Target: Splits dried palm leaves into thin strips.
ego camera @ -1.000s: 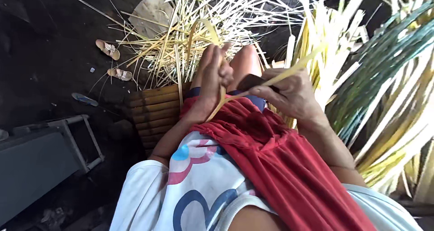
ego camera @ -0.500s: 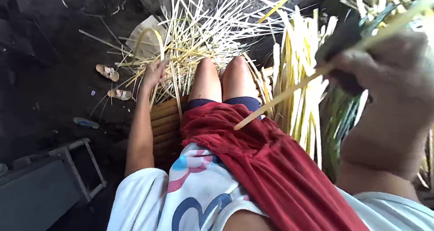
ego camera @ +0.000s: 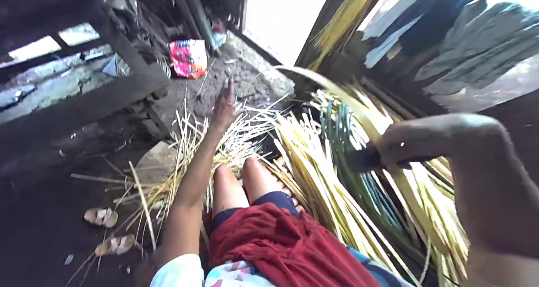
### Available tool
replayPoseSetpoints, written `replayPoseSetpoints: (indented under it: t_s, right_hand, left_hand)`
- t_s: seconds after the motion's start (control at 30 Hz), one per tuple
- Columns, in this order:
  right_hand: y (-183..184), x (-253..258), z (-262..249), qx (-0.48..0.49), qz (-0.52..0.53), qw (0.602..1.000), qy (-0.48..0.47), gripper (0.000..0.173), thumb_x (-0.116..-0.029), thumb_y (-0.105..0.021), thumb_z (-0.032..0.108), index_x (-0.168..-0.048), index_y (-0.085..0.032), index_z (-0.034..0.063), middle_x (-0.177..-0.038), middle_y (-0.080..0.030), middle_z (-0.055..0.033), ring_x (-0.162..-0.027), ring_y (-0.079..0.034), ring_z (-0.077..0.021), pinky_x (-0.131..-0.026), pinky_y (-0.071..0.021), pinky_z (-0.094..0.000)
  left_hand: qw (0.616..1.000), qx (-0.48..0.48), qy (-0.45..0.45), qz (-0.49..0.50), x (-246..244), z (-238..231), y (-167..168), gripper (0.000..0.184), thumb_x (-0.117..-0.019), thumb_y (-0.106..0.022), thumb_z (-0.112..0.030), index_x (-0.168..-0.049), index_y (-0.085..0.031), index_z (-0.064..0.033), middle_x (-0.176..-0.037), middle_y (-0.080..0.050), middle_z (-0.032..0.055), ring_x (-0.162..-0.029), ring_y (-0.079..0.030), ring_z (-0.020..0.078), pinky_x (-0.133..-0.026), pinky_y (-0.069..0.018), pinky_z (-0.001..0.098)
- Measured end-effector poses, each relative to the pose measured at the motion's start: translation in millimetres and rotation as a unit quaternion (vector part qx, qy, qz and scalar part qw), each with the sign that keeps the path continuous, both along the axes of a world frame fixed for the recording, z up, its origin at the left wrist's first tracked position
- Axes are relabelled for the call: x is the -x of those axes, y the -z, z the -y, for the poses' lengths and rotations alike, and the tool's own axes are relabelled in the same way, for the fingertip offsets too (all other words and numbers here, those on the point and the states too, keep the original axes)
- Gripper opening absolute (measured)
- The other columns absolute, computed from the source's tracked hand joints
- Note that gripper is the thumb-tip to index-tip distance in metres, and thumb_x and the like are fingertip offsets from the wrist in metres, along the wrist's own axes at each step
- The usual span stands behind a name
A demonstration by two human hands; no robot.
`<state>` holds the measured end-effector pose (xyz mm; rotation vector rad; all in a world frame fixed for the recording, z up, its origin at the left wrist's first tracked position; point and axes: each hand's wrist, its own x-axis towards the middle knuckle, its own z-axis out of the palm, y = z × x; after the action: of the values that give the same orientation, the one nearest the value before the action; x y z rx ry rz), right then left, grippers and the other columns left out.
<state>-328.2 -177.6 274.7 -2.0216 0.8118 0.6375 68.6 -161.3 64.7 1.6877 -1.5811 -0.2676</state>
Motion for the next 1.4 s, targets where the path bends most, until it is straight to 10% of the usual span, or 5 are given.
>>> replayPoseSetpoints:
  t_s: [0.33, 0.5, 0.6, 0.83, 1.4]
  right_hand:
    - [23.3, 80.9, -76.3, -0.011, 0.228, 0.972, 0.053, 0.039, -0.0964, -0.061, 0.041, -0.074, -0.067, 0.0095, -0.057, -0.057, 0.0066, -0.047, -0.051, -0.0009, -0.046, -0.0427, -0.0209]
    - [115.6, 95.8, -67.0, -0.194, 0.478, 0.773, 0.370, 0.109, -0.0684, -0.027, 0.104, -0.107, -0.068, 0.0107, -0.072, -0.066, 0.0000, -0.055, -0.063, -0.0082, -0.050, -0.0529, -0.0226]
    - [167.7, 98.3, -48.2, -0.234, 0.548, 0.680, 0.427, 0.083, -0.0918, -0.033, 0.084, -0.128, -0.058, 0.0130, -0.077, -0.063, 0.0030, -0.058, -0.060, -0.0057, -0.055, -0.0541, -0.0210]
    - [153.8, 55.7, -44.9, 0.187, 0.339, 0.853, 0.350, 0.049, -0.0971, -0.064, 0.049, -0.126, -0.069, 0.0102, -0.092, -0.070, -0.0020, -0.078, -0.062, -0.0067, -0.077, -0.0523, -0.0334]
    - [263.3, 279.6, -369.5, -0.057, 0.036, 0.810, 0.583, 0.028, -0.0893, -0.075, 0.035, -0.090, -0.065, 0.0091, -0.064, -0.056, 0.0030, -0.054, -0.052, -0.0071, -0.055, -0.0465, -0.0308]
  left_hand:
    - [0.993, -0.064, 0.069, 0.067, -1.3, 90.7, 58.2, 0.039, -0.1100, -0.046, -0.027, -0.135, -0.062, -0.0023, -0.130, -0.065, 0.0241, -0.116, -0.066, 0.0417, -0.103, -0.0488, 0.0612]
    - [0.999, -0.026, -0.037, -0.007, -20.9, 87.9, 7.7, 0.050, -0.1109, -0.041, -0.030, -0.151, -0.045, -0.0010, -0.126, -0.061, 0.0358, -0.118, -0.061, 0.0515, -0.102, -0.0441, 0.0673]
    - [0.990, 0.029, -0.049, -0.125, -28.6, 104.0, -25.7, 0.043, -0.1098, -0.044, -0.026, -0.149, -0.046, -0.0088, -0.117, -0.067, 0.0233, -0.097, -0.071, 0.0336, -0.084, -0.0575, 0.0549]
    - [0.910, -0.047, 0.189, -0.366, 145.5, 49.7, -83.8, 0.041, -0.1115, -0.042, -0.024, -0.151, -0.039, -0.0176, -0.105, -0.068, 0.0101, -0.081, -0.070, 0.0185, -0.074, -0.0612, 0.0401]
    - [0.760, -0.170, 0.163, -0.605, 270.0, 60.4, -31.3, 0.034, -0.1111, -0.043, -0.018, -0.144, -0.038, -0.0090, -0.100, -0.058, 0.0080, -0.081, -0.065, 0.0160, -0.074, -0.0585, 0.0307]
